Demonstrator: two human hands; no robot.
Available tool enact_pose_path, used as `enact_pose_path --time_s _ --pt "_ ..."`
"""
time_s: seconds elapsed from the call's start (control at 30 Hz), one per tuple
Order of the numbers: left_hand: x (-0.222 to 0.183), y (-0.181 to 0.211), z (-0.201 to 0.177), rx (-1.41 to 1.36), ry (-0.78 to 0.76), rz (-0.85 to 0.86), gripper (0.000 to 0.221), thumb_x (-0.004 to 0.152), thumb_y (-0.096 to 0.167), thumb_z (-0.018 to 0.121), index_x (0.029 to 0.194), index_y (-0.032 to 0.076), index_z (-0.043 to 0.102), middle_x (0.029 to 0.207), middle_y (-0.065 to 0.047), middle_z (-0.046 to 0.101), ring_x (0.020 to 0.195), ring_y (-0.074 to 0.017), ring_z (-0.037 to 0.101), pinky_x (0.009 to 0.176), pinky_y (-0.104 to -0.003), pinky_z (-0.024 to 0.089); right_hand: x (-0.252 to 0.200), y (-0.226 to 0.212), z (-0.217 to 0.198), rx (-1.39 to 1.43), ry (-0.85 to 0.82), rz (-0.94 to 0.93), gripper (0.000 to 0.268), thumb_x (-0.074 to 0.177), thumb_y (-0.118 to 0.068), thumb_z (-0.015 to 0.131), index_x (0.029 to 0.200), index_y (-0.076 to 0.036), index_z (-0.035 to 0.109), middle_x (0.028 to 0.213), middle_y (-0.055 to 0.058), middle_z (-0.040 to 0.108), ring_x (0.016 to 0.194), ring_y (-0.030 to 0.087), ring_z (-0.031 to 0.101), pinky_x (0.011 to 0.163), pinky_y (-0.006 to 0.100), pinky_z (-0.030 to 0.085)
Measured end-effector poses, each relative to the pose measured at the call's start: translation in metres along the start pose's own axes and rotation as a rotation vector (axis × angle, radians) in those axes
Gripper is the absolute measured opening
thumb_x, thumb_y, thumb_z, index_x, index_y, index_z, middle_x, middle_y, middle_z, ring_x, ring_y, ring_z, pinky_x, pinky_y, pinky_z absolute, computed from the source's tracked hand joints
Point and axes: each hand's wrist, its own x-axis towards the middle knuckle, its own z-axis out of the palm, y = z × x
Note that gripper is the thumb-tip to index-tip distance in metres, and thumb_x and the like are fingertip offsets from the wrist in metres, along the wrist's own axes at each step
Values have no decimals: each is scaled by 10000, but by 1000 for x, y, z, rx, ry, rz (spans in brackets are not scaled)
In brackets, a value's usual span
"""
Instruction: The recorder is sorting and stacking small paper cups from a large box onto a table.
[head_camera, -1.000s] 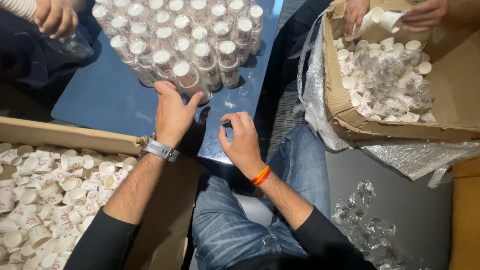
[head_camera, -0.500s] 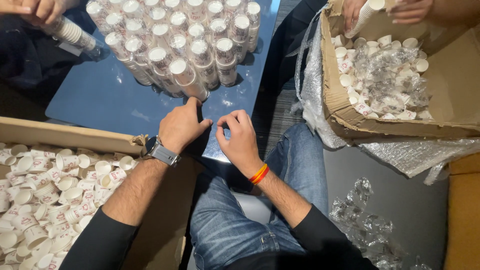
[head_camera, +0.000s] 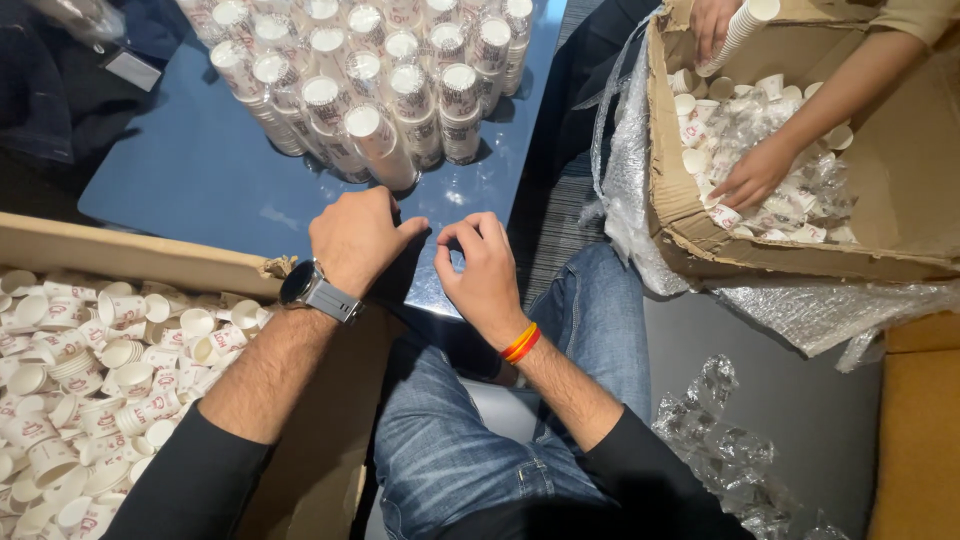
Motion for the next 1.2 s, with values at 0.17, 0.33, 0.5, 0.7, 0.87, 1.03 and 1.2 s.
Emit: enact_pose_path --time_s 0.17,0.33,0.5,0.7,0.87,1.03,1.2 --pt "-9 11 -24 -27 375 67 670 910 707 709 1001 44 674 879 -200 738 792 -416 703 642 -518 543 0 -1 -1 -1 -12 11 117 828 -46 739 923 -48 671 992 100 582 925 282 611 789 387 518" --pt "-7 16 -27 -48 616 117 688 962 652 720 1046 -3 528 911 -192 678 687 -435 678 529 -530 509 0 0 0 4 -1 -4 116 827 -44 737 921 -45 668 995 102 581 925 285 611 793 387 518" --pt "4 10 -18 -73 732 186 551 1001 504 759 1225 56 530 1097 -128 608 754 -371 704 551 -498 519 0 0 -1 18 -21 23 97 839 -42 737 912 -46 674 978 89 574 892 251 607 761 356 522" --pt "8 6 -14 -39 794 299 444 1012 374 758 1287 86 562 1122 -132 552 828 -319 700 595 -441 548 0 1 0 9 2 -1 106 825 -37 740 910 -47 677 985 85 575 906 249 602 773 357 521" --pt "11 9 -14 -18 752 374 326 1041 260 720 1311 127 594 1062 -129 547 848 -314 678 615 -436 543 0 1 1 10 -4 8 108 829 -38 744 911 -47 675 980 90 568 907 256 602 779 363 520" --pt "12 4 -14 3 745 378 321 1055 270 721 1310 128 586 1028 -130 557 840 -331 666 611 -452 534 0 -1 0 -14 12 -24 114 815 -35 743 902 -50 671 981 98 562 929 273 597 795 374 515" --pt "11 5 -9 -47 786 406 413 1041 269 768 1326 66 548 1108 -139 560 915 -329 669 673 -428 548 1 0 -1 6 1 -3 111 824 -31 737 909 -43 667 983 104 562 933 278 597 804 385 513"
